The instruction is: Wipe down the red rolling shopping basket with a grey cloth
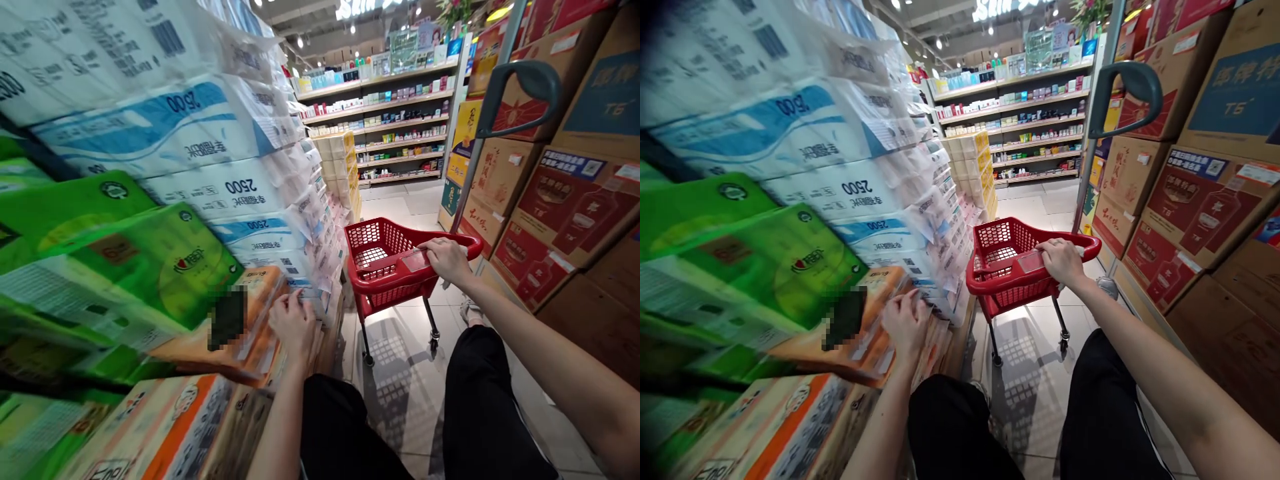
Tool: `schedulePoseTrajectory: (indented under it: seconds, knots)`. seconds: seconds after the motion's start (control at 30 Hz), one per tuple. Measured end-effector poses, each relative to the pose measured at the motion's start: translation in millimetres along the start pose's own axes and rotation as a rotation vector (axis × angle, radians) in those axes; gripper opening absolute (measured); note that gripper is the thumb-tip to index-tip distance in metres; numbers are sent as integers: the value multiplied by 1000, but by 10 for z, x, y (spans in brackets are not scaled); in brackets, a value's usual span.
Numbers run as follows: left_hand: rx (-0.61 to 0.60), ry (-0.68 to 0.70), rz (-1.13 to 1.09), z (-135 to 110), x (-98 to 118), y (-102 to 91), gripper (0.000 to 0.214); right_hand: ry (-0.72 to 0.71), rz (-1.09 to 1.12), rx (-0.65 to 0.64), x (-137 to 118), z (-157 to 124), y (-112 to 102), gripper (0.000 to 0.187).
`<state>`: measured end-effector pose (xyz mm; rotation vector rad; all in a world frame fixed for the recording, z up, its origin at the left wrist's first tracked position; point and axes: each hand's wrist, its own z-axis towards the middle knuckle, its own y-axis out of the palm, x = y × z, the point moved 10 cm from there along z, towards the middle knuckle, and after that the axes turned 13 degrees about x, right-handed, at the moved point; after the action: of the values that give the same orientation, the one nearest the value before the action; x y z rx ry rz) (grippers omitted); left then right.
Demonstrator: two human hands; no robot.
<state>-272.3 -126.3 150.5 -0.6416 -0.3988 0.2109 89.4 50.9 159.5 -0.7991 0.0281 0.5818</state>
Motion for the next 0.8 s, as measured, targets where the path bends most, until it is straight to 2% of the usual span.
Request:
schedulePoseTrajectory:
  seconds: [0.1, 0.17, 0.23, 0.3, 0.63, 0.8]
  knots:
    - [76, -125, 227, 117, -626, -322, 44, 4, 0, 10, -50, -19, 8, 35]
    - [118, -199, 308, 189, -941, -498, 44, 10, -4, 16, -88, -34, 6, 36]
    - [121, -254, 349, 229, -1177, -585, 43, 17, -8, 26, -122, -45, -3, 36]
    - [103, -273, 373, 245, -1323, -600, 42, 17, -10, 39, -151, -52, -17, 36]
    - [-6, -246, 397, 248, -1510, -327, 43, -3, -9, 61, -178, -83, -53, 36]
    - [63, -236, 373, 216, -1424, -445, 46, 1, -21, 69, -165, -85, -50, 36]
